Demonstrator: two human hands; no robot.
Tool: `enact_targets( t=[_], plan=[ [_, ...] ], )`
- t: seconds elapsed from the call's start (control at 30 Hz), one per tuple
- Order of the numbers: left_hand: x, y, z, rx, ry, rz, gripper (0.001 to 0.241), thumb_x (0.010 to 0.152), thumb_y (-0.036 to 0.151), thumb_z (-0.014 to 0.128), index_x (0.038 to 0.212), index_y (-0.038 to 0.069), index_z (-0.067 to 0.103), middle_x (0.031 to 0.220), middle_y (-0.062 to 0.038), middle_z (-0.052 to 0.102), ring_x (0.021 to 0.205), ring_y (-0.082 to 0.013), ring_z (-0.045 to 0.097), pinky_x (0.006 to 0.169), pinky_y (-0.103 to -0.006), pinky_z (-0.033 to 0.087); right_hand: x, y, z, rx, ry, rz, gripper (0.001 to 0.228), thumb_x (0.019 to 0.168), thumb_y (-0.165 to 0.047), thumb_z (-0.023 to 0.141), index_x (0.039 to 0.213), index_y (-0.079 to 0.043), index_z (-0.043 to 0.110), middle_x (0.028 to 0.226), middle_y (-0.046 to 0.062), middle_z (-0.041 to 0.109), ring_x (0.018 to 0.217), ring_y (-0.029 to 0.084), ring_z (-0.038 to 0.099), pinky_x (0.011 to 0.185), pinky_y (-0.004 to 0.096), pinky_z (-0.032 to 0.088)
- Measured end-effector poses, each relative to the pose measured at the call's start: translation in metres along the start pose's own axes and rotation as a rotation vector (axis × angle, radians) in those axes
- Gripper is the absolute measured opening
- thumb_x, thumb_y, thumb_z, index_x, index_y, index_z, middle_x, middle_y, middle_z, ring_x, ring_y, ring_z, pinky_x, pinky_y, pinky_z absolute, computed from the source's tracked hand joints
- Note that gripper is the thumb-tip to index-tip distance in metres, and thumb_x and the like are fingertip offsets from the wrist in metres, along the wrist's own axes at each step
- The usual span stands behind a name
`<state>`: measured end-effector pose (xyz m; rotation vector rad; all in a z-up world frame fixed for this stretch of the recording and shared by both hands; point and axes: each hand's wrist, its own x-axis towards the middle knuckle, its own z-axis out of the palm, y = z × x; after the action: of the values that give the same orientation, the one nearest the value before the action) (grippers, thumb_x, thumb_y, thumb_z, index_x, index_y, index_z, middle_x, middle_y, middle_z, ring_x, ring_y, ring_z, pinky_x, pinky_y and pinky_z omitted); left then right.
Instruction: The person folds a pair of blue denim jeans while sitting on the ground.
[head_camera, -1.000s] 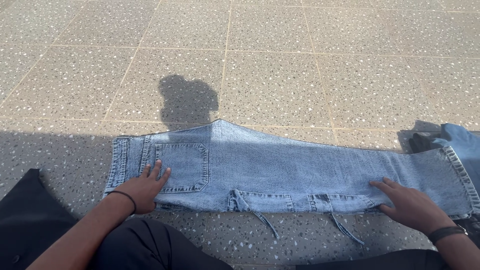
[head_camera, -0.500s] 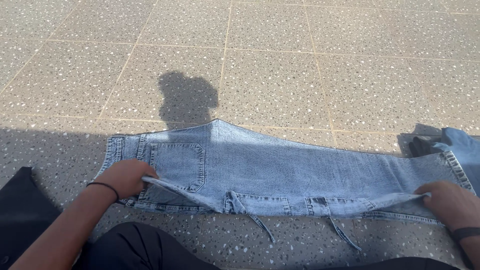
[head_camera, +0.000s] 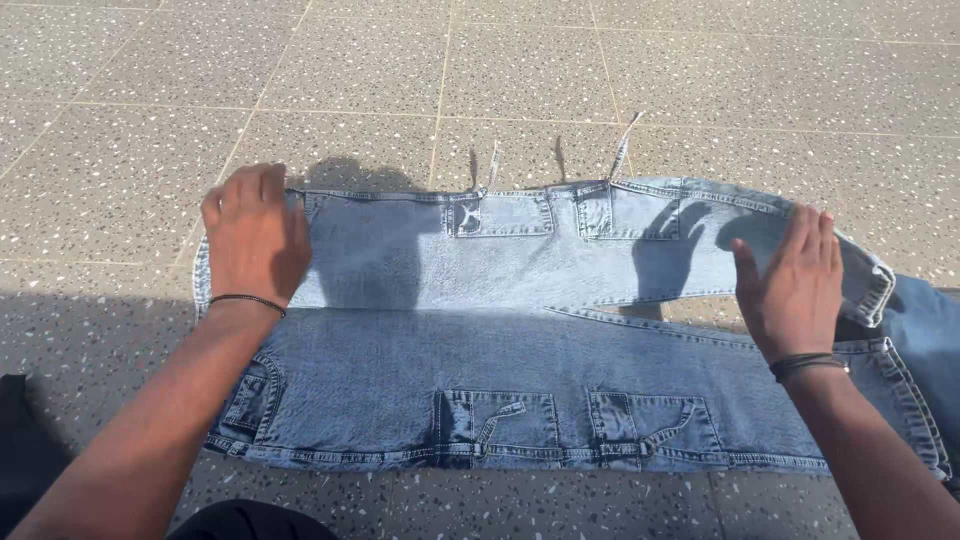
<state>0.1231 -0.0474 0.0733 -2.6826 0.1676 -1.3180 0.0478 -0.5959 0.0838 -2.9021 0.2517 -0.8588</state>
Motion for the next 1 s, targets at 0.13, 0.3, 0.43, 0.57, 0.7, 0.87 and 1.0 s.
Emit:
enact_targets(
  t=[0.13,0.3,0.43,0.57,0.7,0.87,1.0],
  plan=[
    [-0.047,0.071,-0.016,-0.352,-0.627,0.289,0.042,0.097,0.024,0.060,0.134,0.007,0.053,0.130,-0.017,0.058,0.126,-0.0336,0.055,0.110,-0.0530,0.040,-0.081,-0.087,0.048,0.113,-0.015,-0.290,0.077,0.104,-0.047,0.057,0.149,0.013,0.039,0.160,0.037,0.034,0.155,0.045,0.027,0.125,0.051,0.025],
    [-0.081,0.140,-0.041,-0.332,-1.353,0.323,0.101,0.089,0.061,0.067,0.161,0.014,0.015,0.167,-0.023,0.010,0.153,-0.0440,0.016,0.117,-0.0704,0.022,-0.159,-0.192,0.070,0.378,-0.358,-0.398,0.072,0.100,-0.048,0.056,0.145,0.007,0.042,0.161,0.030,0.027,0.154,0.040,0.019,0.122,0.050,0.020],
    [-0.116,0.162,-0.020,-0.255,-1.462,0.166,0.132,0.081,0.074,0.073,0.165,0.011,-0.007,0.170,-0.026,-0.016,0.155,-0.0519,-0.011,0.110,-0.0845,0.012,-0.185,-0.213,0.089,0.397,-0.402,-0.461,0.067,0.107,-0.046,0.041,0.152,0.003,0.038,0.165,0.025,0.027,0.157,0.039,0.018,0.125,0.050,0.015],
    [-0.101,0.164,-0.039,-0.287,-1.485,0.083,0.151,0.068,0.084,0.076,0.165,0.008,-0.011,0.170,-0.027,-0.021,0.154,-0.0523,-0.019,0.109,-0.0858,0.006,-0.175,-0.184,0.106,0.202,-0.312,-0.423,0.074,0.105,-0.055,0.035,0.155,0.000,0.034,0.164,0.021,0.028,0.155,0.036,0.018,0.124,0.051,0.011],
    [-0.105,0.169,-0.040,-0.301,-1.468,0.050,0.147,0.069,0.089,0.069,0.164,0.009,-0.010,0.170,-0.025,-0.021,0.155,-0.0506,-0.021,0.111,-0.0847,0.002,-0.163,-0.108,0.111,0.015,-0.251,-0.305,0.081,0.102,-0.061,0.032,0.156,-0.001,0.029,0.165,0.021,0.024,0.155,0.033,0.016,0.123,0.051,0.010],
    [-0.134,0.179,0.025,-0.330,-0.969,-0.073,0.108,0.087,0.080,0.057,0.155,0.004,0.024,0.163,-0.027,0.017,0.153,-0.0456,0.009,0.114,-0.0789,0.013,-0.163,-0.044,0.106,-0.021,-0.343,-0.194,0.080,0.101,-0.062,0.031,0.159,-0.006,0.026,0.167,0.016,0.021,0.156,0.032,0.014,0.124,0.050,0.008],
    [-0.114,0.169,0.053,-0.315,-0.774,-0.102,0.071,0.099,0.057,0.061,0.144,0.004,0.046,0.150,-0.022,0.045,0.147,-0.0388,0.036,0.120,-0.0713,0.027,-0.165,-0.039,0.106,0.007,-0.301,-0.254,0.080,0.103,-0.061,0.030,0.159,-0.004,0.026,0.167,0.019,0.021,0.156,0.033,0.014,0.124,0.050,0.007]
  ],
)
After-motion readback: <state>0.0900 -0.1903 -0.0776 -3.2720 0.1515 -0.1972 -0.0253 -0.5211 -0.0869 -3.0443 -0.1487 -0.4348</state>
